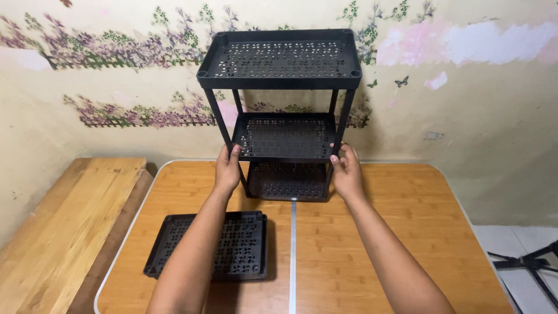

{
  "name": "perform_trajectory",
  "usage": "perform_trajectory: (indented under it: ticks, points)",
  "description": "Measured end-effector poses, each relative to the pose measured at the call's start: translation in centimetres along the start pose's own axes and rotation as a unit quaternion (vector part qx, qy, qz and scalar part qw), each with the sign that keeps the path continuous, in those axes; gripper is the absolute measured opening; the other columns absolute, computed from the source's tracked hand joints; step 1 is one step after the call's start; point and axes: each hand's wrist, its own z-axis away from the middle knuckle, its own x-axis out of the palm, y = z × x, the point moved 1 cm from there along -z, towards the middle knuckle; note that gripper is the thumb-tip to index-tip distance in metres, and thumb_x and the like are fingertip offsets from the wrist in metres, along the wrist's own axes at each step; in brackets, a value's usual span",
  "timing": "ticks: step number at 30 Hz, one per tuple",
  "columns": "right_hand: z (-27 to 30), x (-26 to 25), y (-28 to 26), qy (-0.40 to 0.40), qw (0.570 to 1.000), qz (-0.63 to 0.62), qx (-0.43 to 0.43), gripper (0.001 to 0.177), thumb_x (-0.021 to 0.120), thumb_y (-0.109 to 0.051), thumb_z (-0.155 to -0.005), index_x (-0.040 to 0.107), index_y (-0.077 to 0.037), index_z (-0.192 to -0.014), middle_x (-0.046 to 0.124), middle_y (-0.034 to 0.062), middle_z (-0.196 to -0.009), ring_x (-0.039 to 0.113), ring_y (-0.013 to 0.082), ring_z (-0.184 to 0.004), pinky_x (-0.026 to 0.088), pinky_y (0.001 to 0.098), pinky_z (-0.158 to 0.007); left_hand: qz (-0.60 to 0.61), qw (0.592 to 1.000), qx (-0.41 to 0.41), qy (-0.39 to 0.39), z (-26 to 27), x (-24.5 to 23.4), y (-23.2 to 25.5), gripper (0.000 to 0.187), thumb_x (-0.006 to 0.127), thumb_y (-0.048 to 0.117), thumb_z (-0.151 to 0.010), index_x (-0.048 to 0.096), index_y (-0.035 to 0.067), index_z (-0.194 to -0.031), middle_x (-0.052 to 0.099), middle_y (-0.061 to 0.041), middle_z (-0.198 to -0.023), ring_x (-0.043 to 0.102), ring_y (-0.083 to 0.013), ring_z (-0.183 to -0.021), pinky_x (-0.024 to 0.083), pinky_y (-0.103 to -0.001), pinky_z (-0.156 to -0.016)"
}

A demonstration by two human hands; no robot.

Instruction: The person assembles a black plastic storage shelf by inserting vertical poles into perforated trays and connecting them into a three-tier frame. They then handle additional trays and poles, inserting poles into tray holes and arranging parts on the table.

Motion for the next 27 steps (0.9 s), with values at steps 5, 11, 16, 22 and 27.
perform_trajectory:
  ticks: [5,11,16,22,27]
  points:
    - [-0.7,2.4,0.7,-0.007,1.000,-0.011,-0.024,0.031,0.060,-0.001,-0.100,0.059,-0.007,-0.131,0.056,0.0054,-0.130,0.061,0.0101,-0.087,0.052,0.0259,-0.084,0.007,1.000,0.013,0.015,-1.0,-1.8,-1.0,0.023,0.053,0.027,-0.108,0.064,0.006,-0.107,0.067,-0.004,-0.098,0.059,-0.0145,-0.097,0.047,-0.031,-0.091]
    - [-1.1,4.7,1.7,-0.001,0.999,-0.015,-0.038,0.035,0.061,0.000,-0.098,0.058,-0.006,-0.132,0.056,0.0059,-0.132,0.060,0.0119,-0.088,0.052,0.0263,-0.083,-0.003,1.000,0.009,0.027,-1.9,-3.5,-2.1,0.024,0.053,0.027,-0.108,0.064,0.006,-0.108,0.067,-0.005,-0.098,0.060,-0.0150,-0.097,0.047,-0.031,-0.091]
    - [-1.4,6.0,2.0,-0.018,0.999,-0.029,-0.030,0.033,0.060,0.000,-0.098,0.058,-0.006,-0.131,0.055,0.0064,-0.131,0.062,0.0123,-0.089,0.053,0.0266,-0.083,-0.017,0.999,-0.002,0.038,-2.0,-4.6,-2.3,0.025,0.053,0.028,-0.106,0.064,0.006,-0.110,0.069,-0.005,-0.098,0.062,-0.0159,-0.098,0.048,-0.032,-0.091]
    - [-1.2,7.2,1.5,-0.034,0.999,-0.009,0.008,0.031,0.060,-0.002,-0.098,0.059,-0.007,-0.129,0.058,0.0066,-0.127,0.063,0.0137,-0.089,0.052,0.0274,-0.083,-0.032,0.999,-0.011,0.035,-2.2,-5.8,-2.9,0.026,0.053,0.029,-0.106,0.063,0.005,-0.111,0.069,-0.007,-0.097,0.063,-0.0175,-0.097,0.048,-0.033,-0.091]
    - [-1.2,7.7,1.2,-0.042,0.999,0.014,0.019,0.030,0.058,-0.003,-0.100,0.058,-0.008,-0.130,0.056,0.0060,-0.131,0.064,0.0139,-0.094,0.052,0.0281,-0.087,-0.027,0.999,-0.012,0.031,-2.6,-6.2,-3.2,0.028,0.053,0.029,-0.107,0.063,0.004,-0.113,0.069,-0.008,-0.097,0.063,-0.0181,-0.097,0.049,-0.033,-0.092]
